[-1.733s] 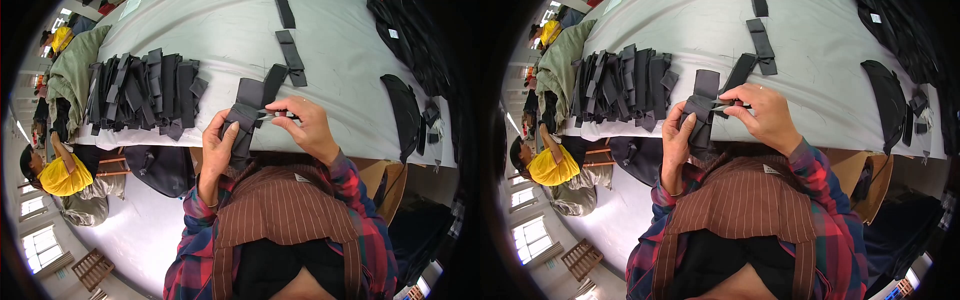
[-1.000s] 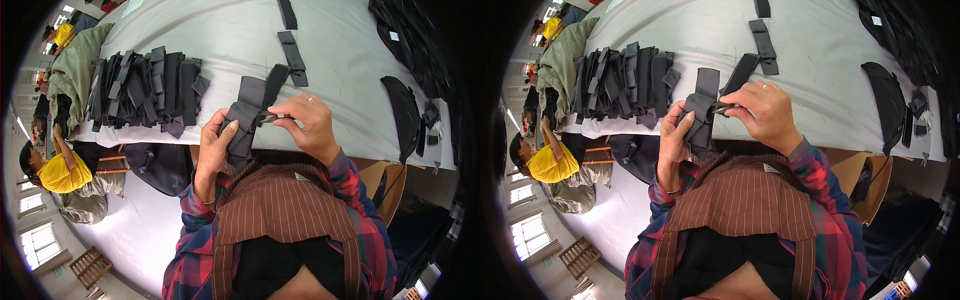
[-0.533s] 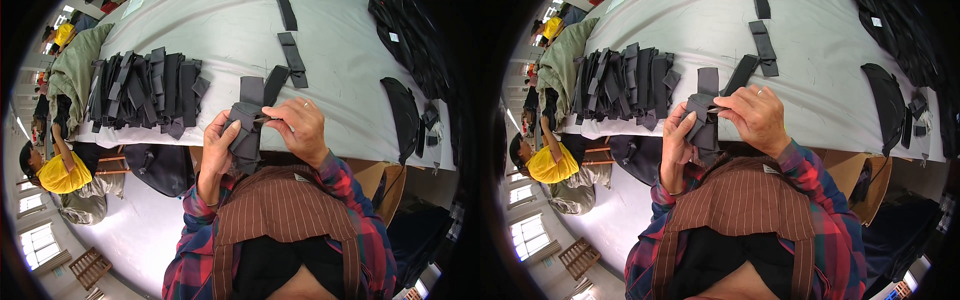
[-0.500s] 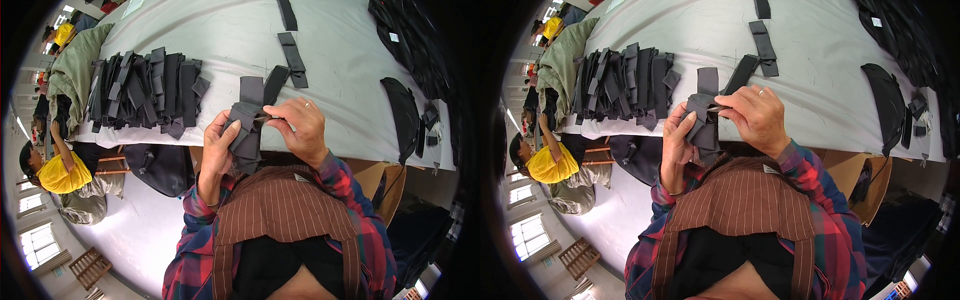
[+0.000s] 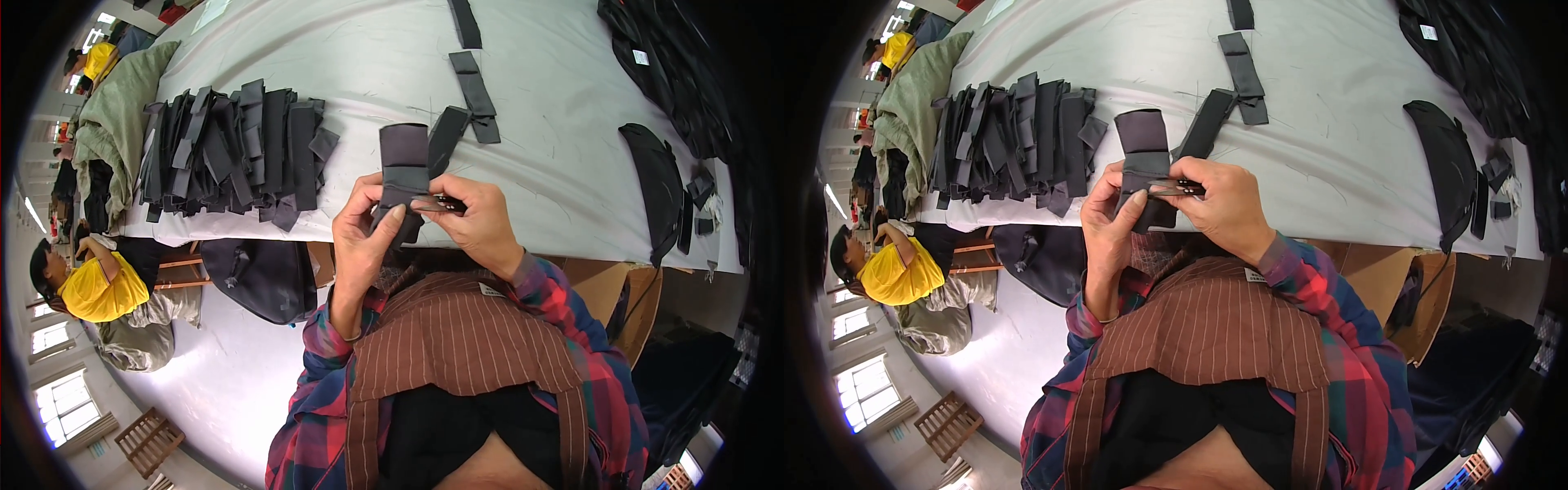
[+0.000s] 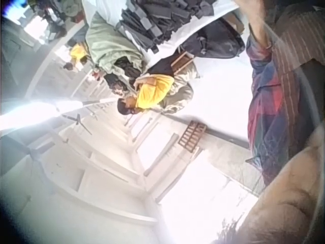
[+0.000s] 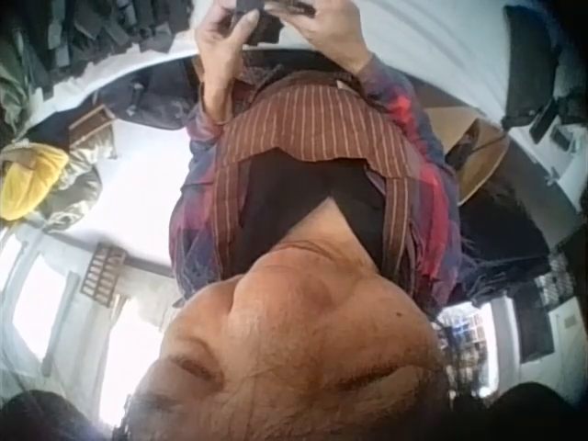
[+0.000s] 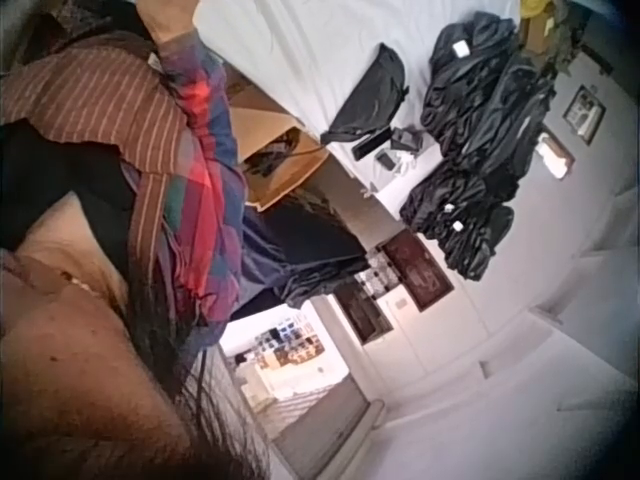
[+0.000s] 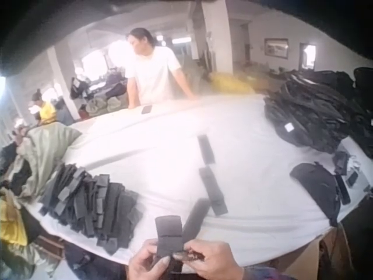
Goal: Trim excess material and loose threads from black fabric straps using a pair of snips.
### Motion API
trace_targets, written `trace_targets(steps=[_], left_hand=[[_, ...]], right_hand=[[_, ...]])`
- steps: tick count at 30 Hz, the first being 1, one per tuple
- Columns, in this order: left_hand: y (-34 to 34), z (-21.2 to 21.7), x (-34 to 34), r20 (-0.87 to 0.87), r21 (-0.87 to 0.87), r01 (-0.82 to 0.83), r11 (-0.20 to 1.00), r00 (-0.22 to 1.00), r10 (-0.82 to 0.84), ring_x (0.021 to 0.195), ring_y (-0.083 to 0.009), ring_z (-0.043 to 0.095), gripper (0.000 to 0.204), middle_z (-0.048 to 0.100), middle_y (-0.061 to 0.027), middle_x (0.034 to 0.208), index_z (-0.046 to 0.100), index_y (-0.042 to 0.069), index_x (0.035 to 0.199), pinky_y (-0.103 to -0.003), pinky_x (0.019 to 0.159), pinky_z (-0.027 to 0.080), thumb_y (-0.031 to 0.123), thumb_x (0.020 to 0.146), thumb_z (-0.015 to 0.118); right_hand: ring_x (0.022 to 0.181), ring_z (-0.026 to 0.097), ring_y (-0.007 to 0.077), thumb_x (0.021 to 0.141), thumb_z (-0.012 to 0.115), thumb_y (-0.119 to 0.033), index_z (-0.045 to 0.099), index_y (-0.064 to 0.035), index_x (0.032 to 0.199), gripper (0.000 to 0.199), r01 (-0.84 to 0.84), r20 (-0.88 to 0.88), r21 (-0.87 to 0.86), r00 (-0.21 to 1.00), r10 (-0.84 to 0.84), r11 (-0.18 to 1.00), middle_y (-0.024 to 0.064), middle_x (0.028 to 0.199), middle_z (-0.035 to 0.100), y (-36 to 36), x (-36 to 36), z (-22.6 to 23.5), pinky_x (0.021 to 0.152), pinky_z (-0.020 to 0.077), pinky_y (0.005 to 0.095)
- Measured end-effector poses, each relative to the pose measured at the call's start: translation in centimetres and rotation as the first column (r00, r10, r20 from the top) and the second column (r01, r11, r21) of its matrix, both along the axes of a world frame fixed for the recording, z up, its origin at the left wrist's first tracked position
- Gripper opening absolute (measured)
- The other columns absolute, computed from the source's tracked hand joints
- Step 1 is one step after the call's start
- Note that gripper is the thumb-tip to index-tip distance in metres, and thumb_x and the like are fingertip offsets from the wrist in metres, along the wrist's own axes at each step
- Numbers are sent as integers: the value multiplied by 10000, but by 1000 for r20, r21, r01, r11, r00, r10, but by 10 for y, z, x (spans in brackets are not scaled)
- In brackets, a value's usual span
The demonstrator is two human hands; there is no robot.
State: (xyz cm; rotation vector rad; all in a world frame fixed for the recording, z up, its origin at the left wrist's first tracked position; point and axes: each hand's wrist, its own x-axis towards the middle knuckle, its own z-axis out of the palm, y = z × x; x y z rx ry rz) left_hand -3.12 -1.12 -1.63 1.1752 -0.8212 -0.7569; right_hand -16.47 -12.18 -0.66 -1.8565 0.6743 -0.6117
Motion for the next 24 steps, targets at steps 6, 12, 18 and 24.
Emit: trace_targets(steps=[6, 12, 18, 24], left_hand=[[3, -2, 5, -226, 19, 59, 998, 973, -53, 964, -123, 543, 88, 536, -70, 1146, 597, -3, 911, -244, 845, 443, -8, 832, 634], [3, -2, 2, -496, 31, 62, 998, 867, -38, 889, -116, 587, 130, 613, -68, 996, 587, -12, 971, -250, 811, 488, 7, 846, 618], [4, -6, 3, -605, 53, 51, 997, 796, -9, 890, -118, 608, 226, 632, -75, 1012, 565, -19, 1088, -258, 816, 496, 38, 871, 597], [2, -9, 1, -705, 68, 23, 997, 709, 32, 898, -123, 611, 279, 635, -71, 1028, 552, -12, 1143, -259, 836, 489, 46, 874, 596]], right_hand=[[546, 538, 211, 778, 659, -39, 628, -23, 842, 73, 21, 159, -92, 987, -6, 996, 114, 681, 597, -12, -1, -6, 517, 413, 283], [604, 557, 153, 796, 658, -27, 633, -4, 894, 104, 53, 232, -29, 972, -45, 998, 85, 717, 620, -12, 2, -4, 564, 437, 263], [696, 567, 126, 819, 668, -76, 635, -42, 983, 170, 109, 269, 57, 956, -121, 992, 50, 810, 640, -10, 6, 4, 640, 457, 258], [692, 565, 174, 782, 691, -132, 653, -88, 986, 212, 90, 172, -141, 983, -65, 986, 31, 805, 640, -12, 2, -4, 643, 449, 295]])
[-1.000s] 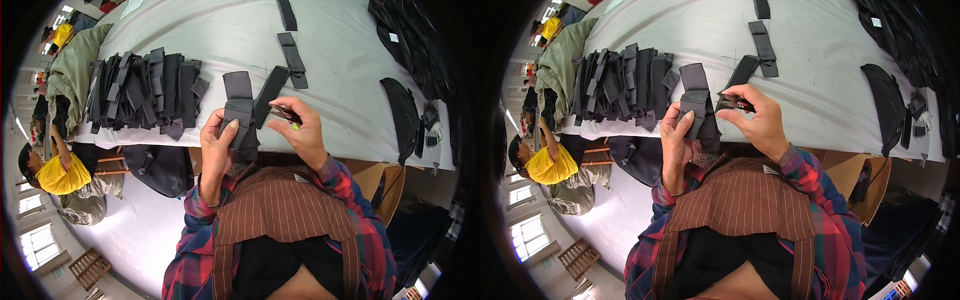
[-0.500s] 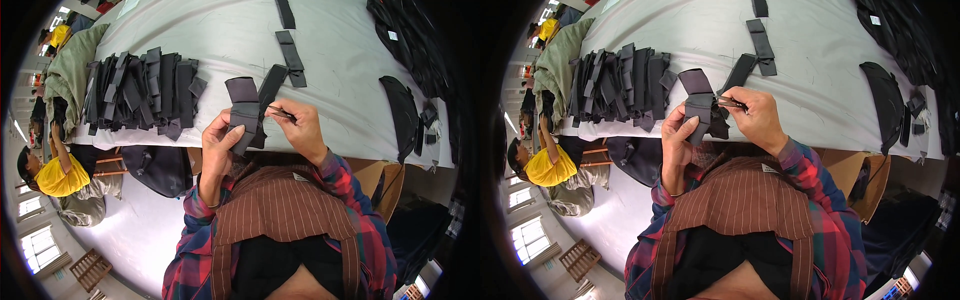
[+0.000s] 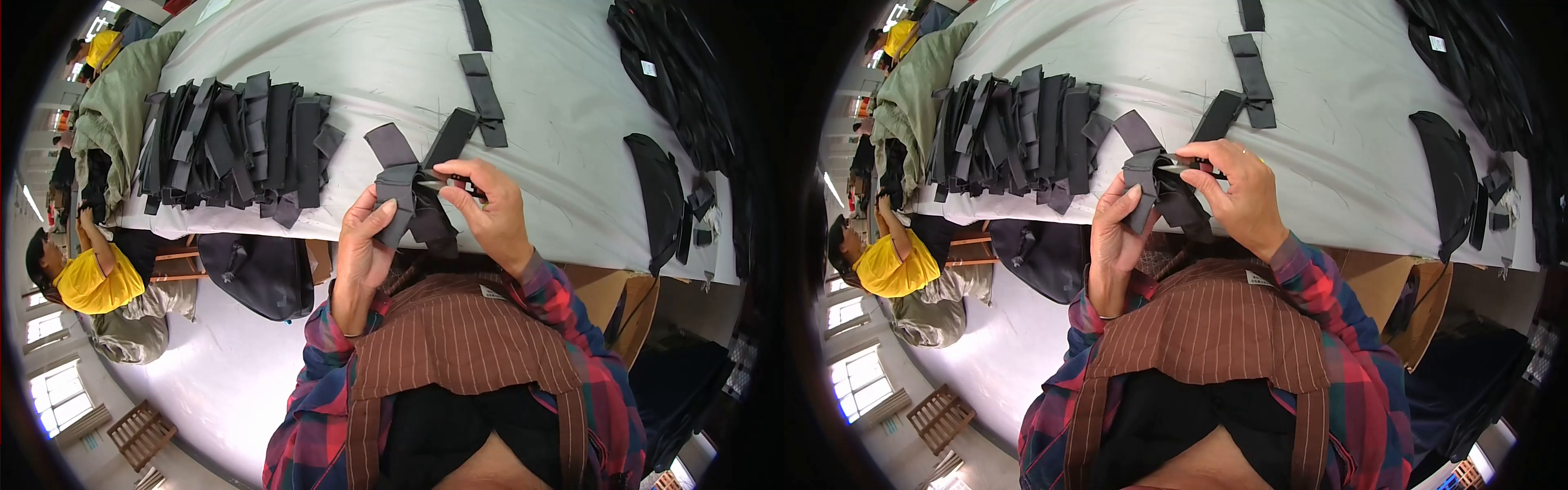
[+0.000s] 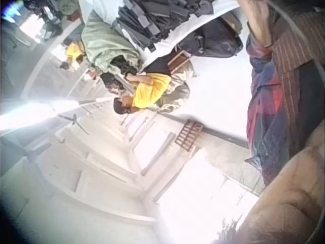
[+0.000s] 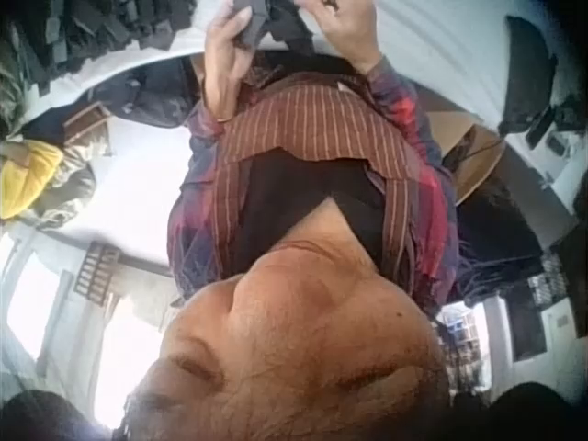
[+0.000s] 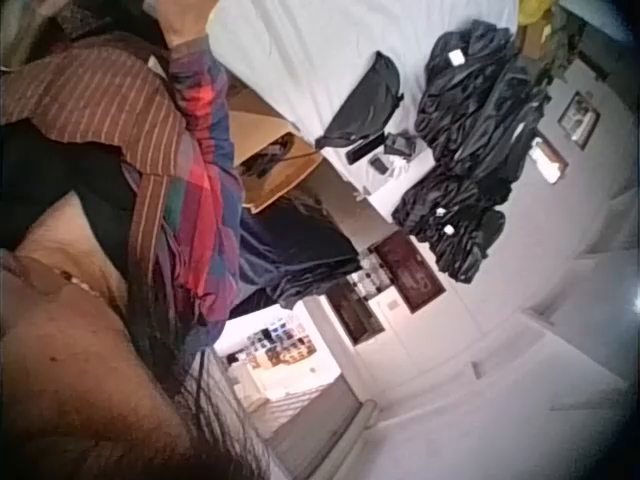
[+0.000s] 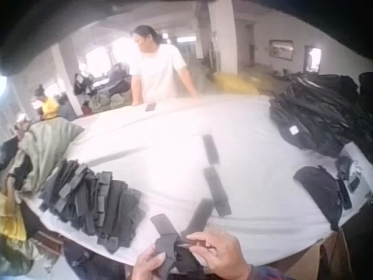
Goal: Trim excess material and loose threads from black fabric straps using a pair of snips.
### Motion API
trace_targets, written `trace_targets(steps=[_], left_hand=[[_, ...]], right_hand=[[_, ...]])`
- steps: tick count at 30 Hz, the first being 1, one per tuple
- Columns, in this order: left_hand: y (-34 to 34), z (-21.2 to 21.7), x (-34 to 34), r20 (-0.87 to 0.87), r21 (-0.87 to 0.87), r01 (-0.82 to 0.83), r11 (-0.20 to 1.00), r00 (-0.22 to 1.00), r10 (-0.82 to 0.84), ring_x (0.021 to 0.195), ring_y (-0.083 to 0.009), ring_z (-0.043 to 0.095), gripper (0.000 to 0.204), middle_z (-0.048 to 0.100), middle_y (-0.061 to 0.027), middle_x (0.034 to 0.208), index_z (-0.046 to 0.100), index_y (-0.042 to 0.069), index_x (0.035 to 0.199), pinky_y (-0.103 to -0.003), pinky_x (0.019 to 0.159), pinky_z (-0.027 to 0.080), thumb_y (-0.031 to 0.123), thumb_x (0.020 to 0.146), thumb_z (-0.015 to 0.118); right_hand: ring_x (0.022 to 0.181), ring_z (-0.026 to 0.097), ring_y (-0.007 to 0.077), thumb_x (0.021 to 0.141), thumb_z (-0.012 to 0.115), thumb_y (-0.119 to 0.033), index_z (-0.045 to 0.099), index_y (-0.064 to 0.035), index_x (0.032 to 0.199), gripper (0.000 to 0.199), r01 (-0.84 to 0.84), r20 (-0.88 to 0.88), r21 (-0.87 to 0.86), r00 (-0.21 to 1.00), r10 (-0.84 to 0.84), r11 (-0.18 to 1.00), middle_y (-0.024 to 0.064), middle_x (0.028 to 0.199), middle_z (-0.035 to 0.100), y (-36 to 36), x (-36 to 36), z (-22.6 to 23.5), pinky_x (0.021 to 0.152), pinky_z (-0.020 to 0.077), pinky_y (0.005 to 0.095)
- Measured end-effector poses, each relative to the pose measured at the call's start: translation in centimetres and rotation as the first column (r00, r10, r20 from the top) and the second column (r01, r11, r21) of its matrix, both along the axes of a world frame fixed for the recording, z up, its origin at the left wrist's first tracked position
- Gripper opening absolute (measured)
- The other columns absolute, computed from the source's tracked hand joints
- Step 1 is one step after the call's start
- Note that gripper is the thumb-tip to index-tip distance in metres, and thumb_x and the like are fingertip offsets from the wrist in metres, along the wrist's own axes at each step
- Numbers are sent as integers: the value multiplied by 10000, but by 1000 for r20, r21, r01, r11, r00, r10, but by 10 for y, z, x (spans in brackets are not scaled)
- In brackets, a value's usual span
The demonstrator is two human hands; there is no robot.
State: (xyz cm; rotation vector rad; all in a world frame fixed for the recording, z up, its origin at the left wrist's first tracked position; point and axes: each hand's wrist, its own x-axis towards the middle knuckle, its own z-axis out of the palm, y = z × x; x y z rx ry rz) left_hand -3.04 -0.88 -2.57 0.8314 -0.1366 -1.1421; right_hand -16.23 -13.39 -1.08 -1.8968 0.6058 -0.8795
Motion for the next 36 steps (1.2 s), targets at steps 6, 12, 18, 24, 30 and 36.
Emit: trace_targets(steps=[6, 12, 18, 24, 30, 36], left_hand=[[0, -4, 1, -15, -9, 18, 1000, 1000, -18, 909, -123, 607, 306, 629, -67, 1039, 538, -3, 1167, -270, 839, 492, 67, 876, 603], [-2, -3, -6, -81, 12, 40, 999, 996, -39, 914, -128, 603, 314, 620, -58, 1058, 534, 19, 1175, -291, 841, 494, 80, 876, 609], [-2, -3, -5, -119, -2, 55, 998, 991, -55, 956, -135, 592, 335, 617, -58, 1071, 527, 26, 1186, -311, 862, 488, 76, 868, 619], [-9, 4, 0, 714, -170, -178, 969, 656, 246, 964, -133, 580, 142, 593, -73, 1095, 625, -3, 976, -277, 851, 467, -14, 837, 600], [6, -23, 8, 183, 35, -155, 987, 972, 146, 846, -134, 616, 178, 646, -74, 973, 628, -11, 940, -267, 756, 509, -76, 808, 528], [15, -47, -4, -17, 139, -57, 989, 998, 60, 802, -135, 599, 254, 638, -50, 927, 595, 24, 1030, -278, 661, 497, -57, 800, 524]], right_hand=[[633, 525, 193, 760, 696, -135, 666, -138, 941, 183, 14, -25, -257, 999, -21, 966, -1, 738, 605, 0, 4, -2, 586, 374, 308], [619, 513, 197, 757, 691, -119, 666, -152, 912, 160, 39, -1, -321, 999, -41, 946, -16, 716, 594, 1, 8, -4, 571, 345, 315], [685, 556, 138, 813, 647, -69, 657, -92, 956, 145, -2, 69, -69, 998, 7, 998, 6, 791, 640, 0, 5, -11, 633, 403, 253], [751, 543, 98, 852, 626, -62, 631, -26, 1023, 175, -59, 173, 280, 985, 10, 958, 25, 909, 652, 2, 0, 9, 695, 449, 224], [744, 529, 85, 840, 653, -93, 629, -33, 1034, 204, -89, 91, 201, 993, 71, 976, 15, 913, 650, 3, 4, 0, 695, 449, 221], [747, 509, 67, 857, 640, -102, 618, -34, 1064, 220, -61, -22, 298, 997, 71, 953, -9, 891, 620, -4, 1, -24, 695, 435, 212]])
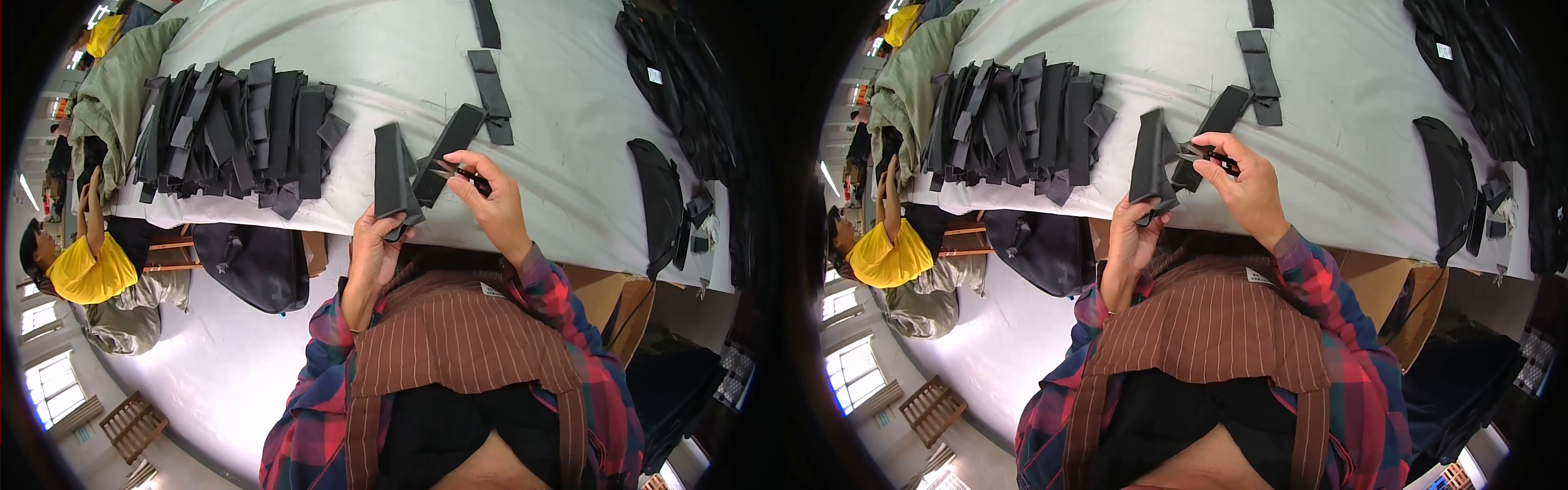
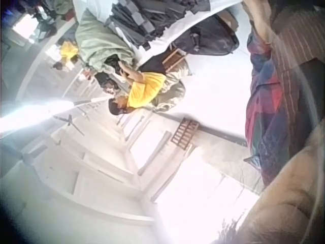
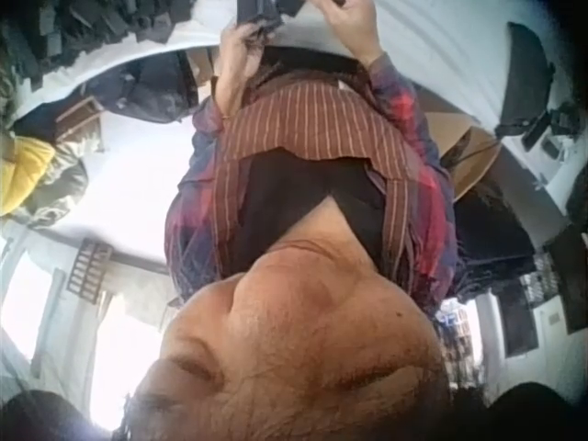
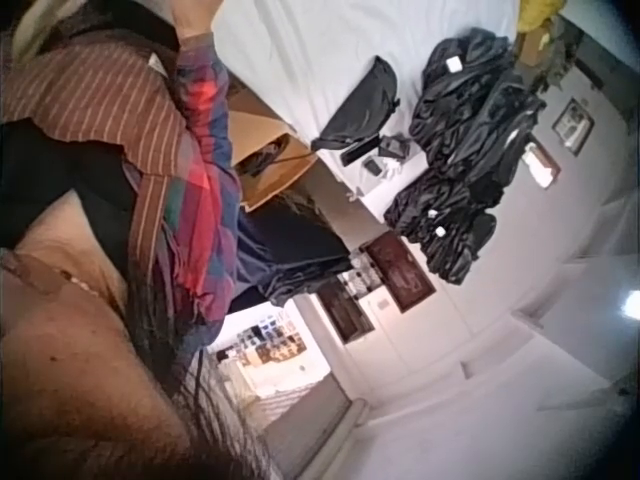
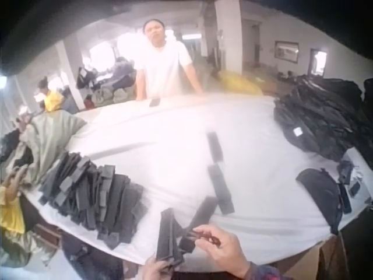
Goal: Trim excess material and loose threads from black fabric straps using a pair of snips.
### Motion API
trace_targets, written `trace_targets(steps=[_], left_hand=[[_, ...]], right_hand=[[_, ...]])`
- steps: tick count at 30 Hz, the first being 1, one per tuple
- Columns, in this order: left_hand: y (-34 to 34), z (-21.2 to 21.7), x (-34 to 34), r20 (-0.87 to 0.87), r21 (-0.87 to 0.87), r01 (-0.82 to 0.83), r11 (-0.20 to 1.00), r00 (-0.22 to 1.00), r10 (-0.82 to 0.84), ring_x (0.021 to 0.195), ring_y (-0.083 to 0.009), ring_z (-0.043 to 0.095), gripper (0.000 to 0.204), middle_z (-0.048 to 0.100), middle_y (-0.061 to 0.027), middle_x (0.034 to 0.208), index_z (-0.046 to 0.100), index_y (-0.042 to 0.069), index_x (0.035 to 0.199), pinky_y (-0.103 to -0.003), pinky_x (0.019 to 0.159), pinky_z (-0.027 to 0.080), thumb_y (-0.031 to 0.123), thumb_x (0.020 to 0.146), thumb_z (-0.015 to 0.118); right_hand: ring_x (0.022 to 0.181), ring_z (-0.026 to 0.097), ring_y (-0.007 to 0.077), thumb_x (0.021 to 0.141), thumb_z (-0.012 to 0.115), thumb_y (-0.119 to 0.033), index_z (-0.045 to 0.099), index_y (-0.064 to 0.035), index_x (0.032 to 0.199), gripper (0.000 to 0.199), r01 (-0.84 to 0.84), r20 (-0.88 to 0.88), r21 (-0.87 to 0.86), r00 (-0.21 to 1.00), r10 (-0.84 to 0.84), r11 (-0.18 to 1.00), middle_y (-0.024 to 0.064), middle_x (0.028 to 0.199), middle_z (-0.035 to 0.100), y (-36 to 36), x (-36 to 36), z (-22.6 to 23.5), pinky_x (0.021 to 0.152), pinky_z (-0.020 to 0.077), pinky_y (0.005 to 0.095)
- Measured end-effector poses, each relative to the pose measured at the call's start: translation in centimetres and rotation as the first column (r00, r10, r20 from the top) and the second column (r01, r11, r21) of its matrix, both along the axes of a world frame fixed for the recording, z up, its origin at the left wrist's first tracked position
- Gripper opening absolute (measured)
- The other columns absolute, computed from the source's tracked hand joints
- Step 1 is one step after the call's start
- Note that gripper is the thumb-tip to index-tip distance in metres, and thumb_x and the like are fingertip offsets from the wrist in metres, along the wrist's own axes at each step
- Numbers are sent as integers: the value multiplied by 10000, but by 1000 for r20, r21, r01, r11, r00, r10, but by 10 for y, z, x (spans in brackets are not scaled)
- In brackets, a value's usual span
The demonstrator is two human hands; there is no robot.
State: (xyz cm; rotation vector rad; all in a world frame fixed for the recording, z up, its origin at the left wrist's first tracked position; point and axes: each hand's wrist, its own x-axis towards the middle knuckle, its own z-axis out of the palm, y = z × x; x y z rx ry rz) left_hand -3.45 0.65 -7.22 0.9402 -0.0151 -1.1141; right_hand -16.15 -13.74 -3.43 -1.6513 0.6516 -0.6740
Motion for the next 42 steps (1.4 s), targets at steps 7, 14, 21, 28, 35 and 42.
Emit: trace_targets(steps=[7, 14, 21, 28, 35, 42], left_hand=[[0, 4, 2, 47, 21, 61, 998, 997, -62, 793, -105, 558, 312, 617, -38, 945, 570, 45, 1096, -253, 593, 458, -32, 797, 529], [1, 5, 1, -48, -120, 70, 990, 996, -76, 861, -136, 593, 397, 624, -101, 1085, 497, 31, 1199, -282, 661, 513, -26, 811, 555], [-7, -1, -3, 303, 19, 42, 999, 952, -46, 895, -196, 628, 329, 627, -133, 1070, 493, -4, 1210, -301, 740, 530, 25, 883, 510], [-5, 6, 6, 90, -150, 119, 982, 990, -106, 940, -178, 619, 269, 624, -103, 1081, 516, 9, 1182, -310, 828, 504, 56, 922, 463], [-10, 32, 1, -10, -122, 136, 983, 990, -139, 939, -173, 611, 385, 599, -97, 1117, 450, 56, 1258, -302, 822, 501, 110, 885, 526], [-18, 10, 27, 33, -14, 312, 950, 950, -311, 877, -122, 615, 444, 621, -92, 1083, 466, 45, 1226, -256, 735, 507, 73, 830, 664]], right_hand=[[799, 524, 58, 862, 631, -89, 629, -20, 1048, 198, -43, -75, -4, 996, 42, 999, -17, 921, 623, 1, 1, -8, 736, 436, 210], [801, 531, 64, 844, 651, -94, 633, -25, 1041, 209, -66, -94, 4, 993, 66, 998, -13, 924, 628, 1, 3, -10, 746, 433, 209], [807, 523, 70, 808, 695, -95, 626, -19, 1042, 255, -154, -112, 123, 979, 168, 980, -15, 912, 616, 3, 6, -11, 748, 431, 218], [731, 572, 119, 758, 727, -112, 647, -61, 991, 252, -193, 27, -36, 981, 194, 981, 15, 829, 619, 5, 2, -6, 688, 455, 256], [671, 559, 178, 636, 633, 71, 683, -115, 868, 302, -145, -66, -248, 989, 133, 958, 23, 815, 511, 14, 0, -6, 644, 466, 273], [707, 534, 126, 674, 676, 56, 673, -85, 835, 214, -243, 46, -182, 966, 255, 953, -4, 864, 510, 15, -2, -8, 656, 453, 251]])
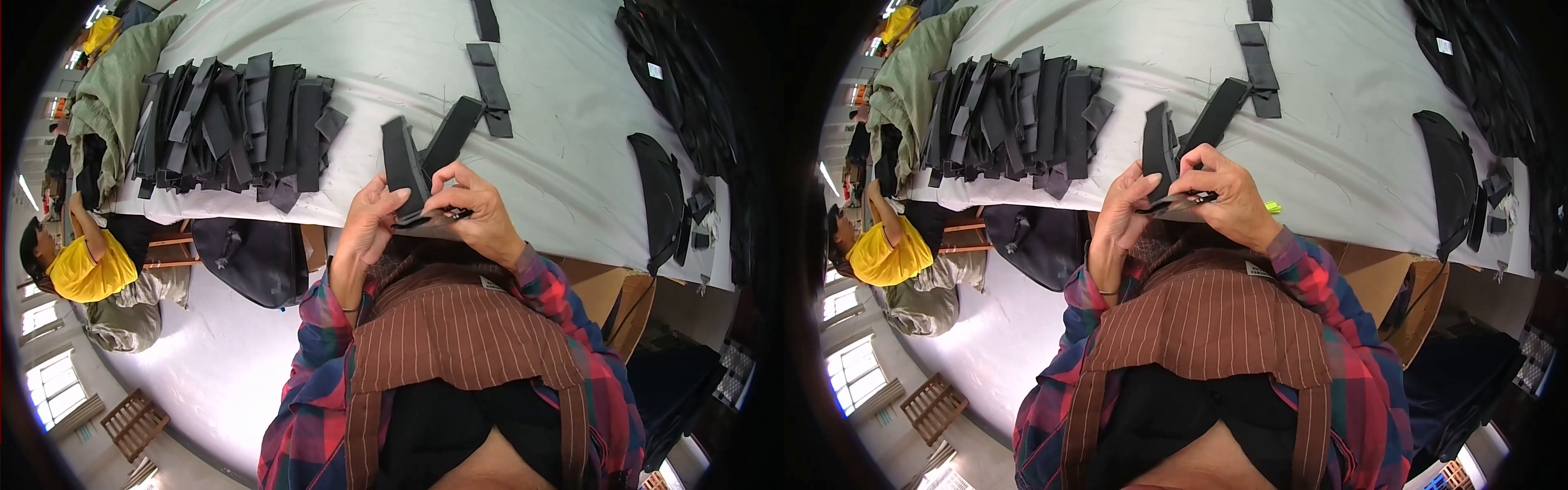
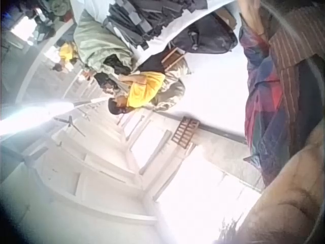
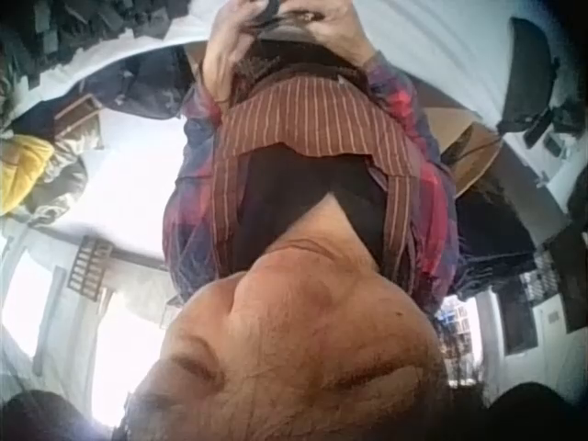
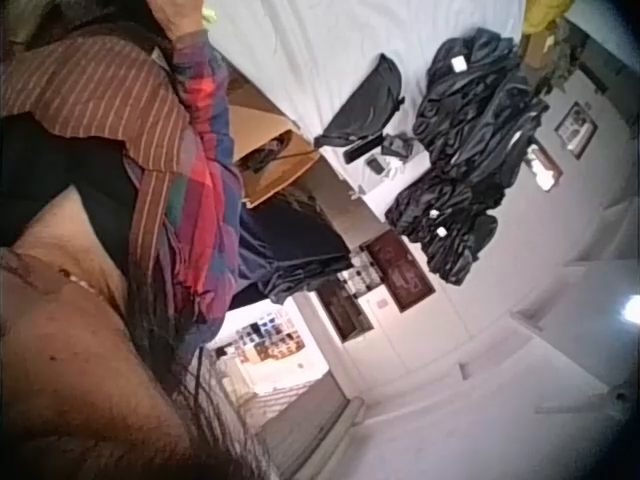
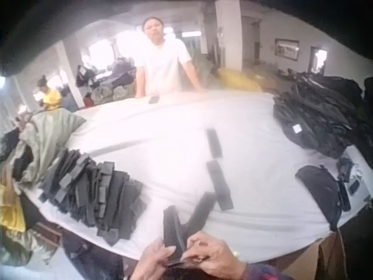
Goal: Trim excess material and loose threads from black fabric straps using a pair of snips.
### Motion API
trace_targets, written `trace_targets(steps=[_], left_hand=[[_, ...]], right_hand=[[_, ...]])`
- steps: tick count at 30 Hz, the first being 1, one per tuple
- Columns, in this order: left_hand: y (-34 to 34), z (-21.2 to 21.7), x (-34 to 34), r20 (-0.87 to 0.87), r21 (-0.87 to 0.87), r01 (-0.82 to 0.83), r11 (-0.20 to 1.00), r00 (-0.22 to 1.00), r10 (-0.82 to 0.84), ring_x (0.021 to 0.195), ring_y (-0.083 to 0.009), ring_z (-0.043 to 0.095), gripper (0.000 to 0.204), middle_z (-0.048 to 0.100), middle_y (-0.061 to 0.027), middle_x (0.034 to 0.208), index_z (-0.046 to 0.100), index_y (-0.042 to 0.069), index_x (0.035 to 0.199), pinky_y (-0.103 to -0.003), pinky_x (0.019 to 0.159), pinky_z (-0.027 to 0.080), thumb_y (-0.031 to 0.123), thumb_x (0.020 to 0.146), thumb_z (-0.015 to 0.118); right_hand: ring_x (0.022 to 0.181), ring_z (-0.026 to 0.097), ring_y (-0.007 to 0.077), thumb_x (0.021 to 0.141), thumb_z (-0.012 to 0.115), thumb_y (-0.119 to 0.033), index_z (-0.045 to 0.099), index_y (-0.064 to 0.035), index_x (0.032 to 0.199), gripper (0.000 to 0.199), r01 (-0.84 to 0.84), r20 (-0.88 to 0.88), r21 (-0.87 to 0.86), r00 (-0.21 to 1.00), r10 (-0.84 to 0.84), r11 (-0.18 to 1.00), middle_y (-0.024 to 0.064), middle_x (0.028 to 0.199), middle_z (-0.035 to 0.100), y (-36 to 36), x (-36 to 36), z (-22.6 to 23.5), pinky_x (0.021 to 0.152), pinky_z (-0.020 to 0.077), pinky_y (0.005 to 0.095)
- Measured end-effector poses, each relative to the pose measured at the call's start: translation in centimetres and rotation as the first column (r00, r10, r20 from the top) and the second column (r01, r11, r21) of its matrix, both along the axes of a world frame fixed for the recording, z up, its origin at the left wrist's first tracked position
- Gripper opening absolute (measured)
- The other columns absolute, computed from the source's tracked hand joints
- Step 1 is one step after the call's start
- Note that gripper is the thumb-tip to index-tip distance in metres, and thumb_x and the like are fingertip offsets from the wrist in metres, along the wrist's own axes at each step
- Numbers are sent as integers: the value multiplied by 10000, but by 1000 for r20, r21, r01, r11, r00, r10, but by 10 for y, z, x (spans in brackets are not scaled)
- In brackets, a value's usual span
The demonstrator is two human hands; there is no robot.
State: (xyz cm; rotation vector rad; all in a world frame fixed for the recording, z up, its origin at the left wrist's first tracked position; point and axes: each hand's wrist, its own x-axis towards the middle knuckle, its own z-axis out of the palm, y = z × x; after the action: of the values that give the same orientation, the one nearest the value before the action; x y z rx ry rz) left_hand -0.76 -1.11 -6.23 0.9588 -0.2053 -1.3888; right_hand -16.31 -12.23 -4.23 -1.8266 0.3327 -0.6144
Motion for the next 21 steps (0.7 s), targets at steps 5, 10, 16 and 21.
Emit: trace_targets(steps=[5, 10, 16, 21], left_hand=[[-2, -2, -17, 62, -74, -159, 985, 985, 163, 892, -131, 623, 372, 621, -75, 1059, 484, 31, 1184, -253, 743, 517, -11, 844, 630], [-1, 3, -15, 108, -80, -129, 988, 985, 137, 888, -124, 618, 322, 620, -64, 1030, 490, 40, 1173, -248, 732, 520, 25, 872, 605], [0, 3, -14, 110, -16, -218, 976, 970, 218, 791, -99, 620, 246, 629, -31, 969, 534, 46, 1111, -225, 659, 513, 63, 876, 606], [-2, 7, -11, 150, -7, -286, 958, 947, 284, 716, -66, 609, 204, 639, -5, 907, 568, 60, 1061, -190, 585, 476, 76, 865, 623]], right_hand=[[670, 443, 33, 770, 699, -18, 584, -31, 838, 134, 202, -78, 232, 979, -189, 952, -29, 857, 525, -2, 6, -6, 595, 359, 185], [645, 427, 13, 794, 708, -62, 596, -37, 791, 115, 176, -83, 413, 984, -156, 894, -61, 719, 546, -3, 7, -10, 556, 352, 192], [642, 516, 76, 756, 702, -7, 626, -5, 816, 97, 162, 49, 195, 983, -175, 967, -13, 714, 562, -12, 4, -3, 608, 426, 236], [735, 572, 122, 719, 726, 10, 645, 3, 844, 149, -389, -181, 314, 871, 457, 866, 37, 779, 599, -29, -15, 16, 687, 466, 249]])
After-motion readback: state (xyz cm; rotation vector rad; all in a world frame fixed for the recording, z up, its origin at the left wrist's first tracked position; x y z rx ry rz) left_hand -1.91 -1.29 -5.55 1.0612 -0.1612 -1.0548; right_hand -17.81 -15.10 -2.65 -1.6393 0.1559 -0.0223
